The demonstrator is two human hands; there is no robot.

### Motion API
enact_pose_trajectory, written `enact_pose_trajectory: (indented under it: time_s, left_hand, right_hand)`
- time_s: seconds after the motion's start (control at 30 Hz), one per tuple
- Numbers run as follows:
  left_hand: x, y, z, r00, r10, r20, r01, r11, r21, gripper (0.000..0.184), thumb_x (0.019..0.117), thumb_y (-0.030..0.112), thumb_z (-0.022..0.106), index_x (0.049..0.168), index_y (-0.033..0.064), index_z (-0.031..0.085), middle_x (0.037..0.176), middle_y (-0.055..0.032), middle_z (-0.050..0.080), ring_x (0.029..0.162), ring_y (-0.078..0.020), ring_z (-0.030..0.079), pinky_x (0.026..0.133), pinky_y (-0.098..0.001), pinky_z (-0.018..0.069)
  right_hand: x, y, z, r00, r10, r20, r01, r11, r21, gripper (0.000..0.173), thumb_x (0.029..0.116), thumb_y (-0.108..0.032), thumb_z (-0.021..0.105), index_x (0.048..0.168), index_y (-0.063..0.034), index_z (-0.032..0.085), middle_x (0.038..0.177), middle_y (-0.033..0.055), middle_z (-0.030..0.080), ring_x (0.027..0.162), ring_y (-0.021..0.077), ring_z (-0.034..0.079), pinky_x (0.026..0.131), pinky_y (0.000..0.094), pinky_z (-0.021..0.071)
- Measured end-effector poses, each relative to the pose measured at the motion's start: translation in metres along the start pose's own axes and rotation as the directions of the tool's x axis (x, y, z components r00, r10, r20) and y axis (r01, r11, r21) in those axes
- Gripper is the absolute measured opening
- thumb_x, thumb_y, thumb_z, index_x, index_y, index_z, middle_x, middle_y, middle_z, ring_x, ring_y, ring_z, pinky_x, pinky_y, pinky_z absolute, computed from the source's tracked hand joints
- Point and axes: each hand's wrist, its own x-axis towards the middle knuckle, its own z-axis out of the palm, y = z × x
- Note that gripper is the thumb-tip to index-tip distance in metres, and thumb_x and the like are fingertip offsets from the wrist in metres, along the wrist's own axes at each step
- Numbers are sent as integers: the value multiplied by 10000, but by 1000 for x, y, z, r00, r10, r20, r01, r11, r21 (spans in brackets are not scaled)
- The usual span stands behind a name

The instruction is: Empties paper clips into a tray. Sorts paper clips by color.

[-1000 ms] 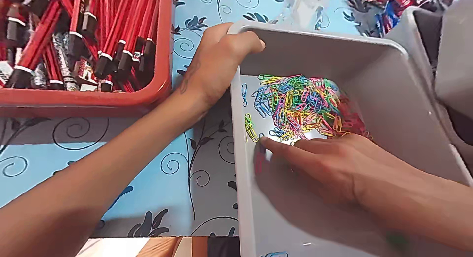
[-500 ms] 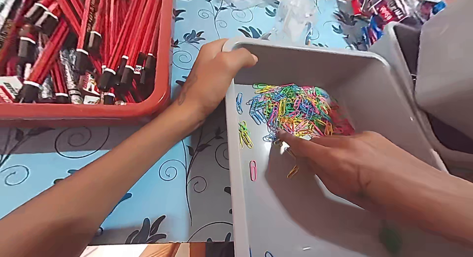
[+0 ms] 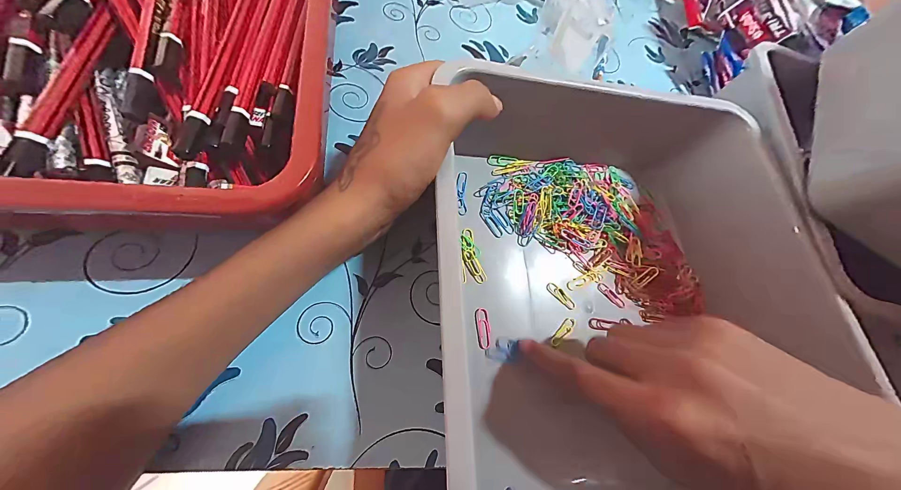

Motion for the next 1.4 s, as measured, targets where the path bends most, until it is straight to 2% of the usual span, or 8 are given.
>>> enact_pose_trajectory:
  time_s: [0.2, 0.4, 0.6, 0.77, 0.93, 1.03, 1.27, 1.4]
  left_hand:
    - [-2, 4, 2, 999, -42, -33, 44, 997, 64, 121, 1004, 208, 569, 891, 186, 608, 776, 87, 640, 710, 13, 648, 623, -193, 563]
    - [-2, 4, 2, 999, -44, -25, 46, 996, 71, 128, 1009, 184, 548, 893, 188, 600, 779, 89, 635, 711, 17, 642, 627, -184, 553]
    - [-5, 2, 4, 992, 83, -97, -71, 990, 119, 223, 1044, 129, 477, 856, 187, 582, 731, 135, 581, 676, 69, 591, 630, -139, 517]
    - [-10, 2, 6, 979, 121, -164, -104, 988, 113, 204, 1034, 96, 445, 929, 141, 613, 757, 138, 603, 690, 81, 603, 660, -134, 529]
    - [2, -10, 1, 952, 221, -212, -205, 974, 95, 212, 984, 41, 450, 876, 119, 615, 736, 137, 594, 678, 83, 587, 668, -129, 517]
    - [6, -16, -1, 934, 291, -209, -276, 956, 98, 224, 965, 25, 445, 859, 95, 630, 735, 133, 598, 685, 83, 582, 680, -133, 508]
    - [7, -20, -9, 924, 303, -232, -278, 951, 135, 232, 1024, 82, 438, 933, 106, 650, 750, 132, 605, 667, 106, 558, 651, -108, 484]
    - [10, -12, -9, 937, 243, -253, -214, 967, 136, 233, 1022, 62, 438, 930, 97, 650, 744, 119, 599, 656, 91, 550, 648, -117, 479]
  right_hand:
    - [-18, -44, -18, 964, -101, 247, -3, 921, 389, 355, 1023, 10, 468, 1317, -4, 665, 657, 113, 573, 501, 259, 532, 427, 355, 368]
    - [-18, -27, -17, 994, 4, 107, -27, 976, 214, 363, 1001, -20, 437, 1284, -5, 665, 623, 71, 520, 481, 237, 462, 424, 355, 303]
    - [-6, -35, 14, 984, -166, 64, 119, 882, 456, 353, 1063, -277, 501, 1310, -47, 606, 919, 111, 699, 750, 259, 701, 570, 349, 538]
    - [15, -22, 5, 983, -181, -24, 174, 888, 426, 338, 1013, -349, 575, 1121, -40, 658, 768, 79, 654, 613, 238, 658, 489, 376, 496]
    - [23, 40, -6, 989, 91, -119, -82, 994, 73, 291, 1006, -275, 536, 1161, -85, 692, 667, 4, 587, 537, 172, 593, 452, 336, 455]
    - [35, 76, -7, 993, 110, -41, -105, 989, 106, 326, 1004, -225, 589, 1304, -123, 663, 684, 15, 616, 559, 194, 604, 486, 383, 471]
    - [63, 107, 2, 999, -43, 12, 41, 990, 135, 139, 997, -139, 629, 1052, -74, 739, 836, 117, 681, 762, 294, 692, 634, 474, 543]
    - [58, 100, -7, 1000, -25, 11, 24, 993, 117, 167, 1027, -112, 563, 1050, -50, 717, 862, 142, 651, 760, 304, 670, 629, 456, 517]
